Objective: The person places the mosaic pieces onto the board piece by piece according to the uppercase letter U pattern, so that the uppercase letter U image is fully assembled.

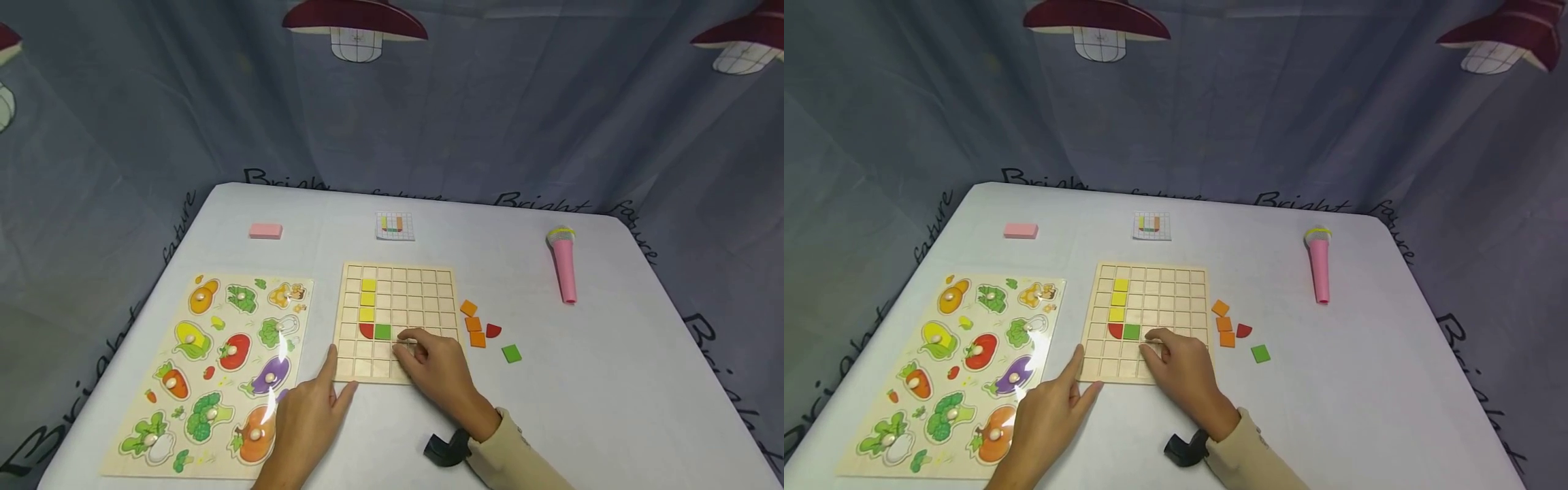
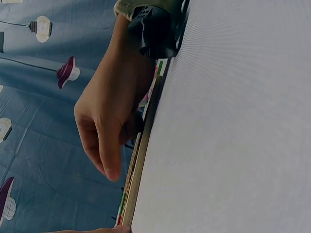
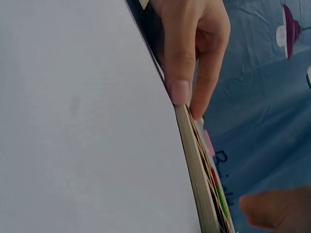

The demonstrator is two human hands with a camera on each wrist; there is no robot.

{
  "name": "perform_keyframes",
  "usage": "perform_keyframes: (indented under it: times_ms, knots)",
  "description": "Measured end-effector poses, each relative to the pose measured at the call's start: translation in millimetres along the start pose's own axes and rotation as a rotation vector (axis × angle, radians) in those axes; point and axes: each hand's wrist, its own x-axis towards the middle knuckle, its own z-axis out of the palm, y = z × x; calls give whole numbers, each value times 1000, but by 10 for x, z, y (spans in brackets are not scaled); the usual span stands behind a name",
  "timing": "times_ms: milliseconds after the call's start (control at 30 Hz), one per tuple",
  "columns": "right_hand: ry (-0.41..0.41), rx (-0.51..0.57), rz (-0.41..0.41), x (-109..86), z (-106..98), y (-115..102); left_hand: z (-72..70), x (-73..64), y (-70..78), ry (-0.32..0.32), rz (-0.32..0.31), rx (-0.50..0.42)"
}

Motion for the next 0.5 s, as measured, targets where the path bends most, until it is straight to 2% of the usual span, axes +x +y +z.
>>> perform_keyframes:
  times_ms: [300, 500]
  knots:
    - [61, 71, -57, -209, -209, 167, 4, 7, 3, -7, 2, -1]
    - [114, 69, -68, -341, -389, 329, 9, 8, 0, -15, -6, -6]
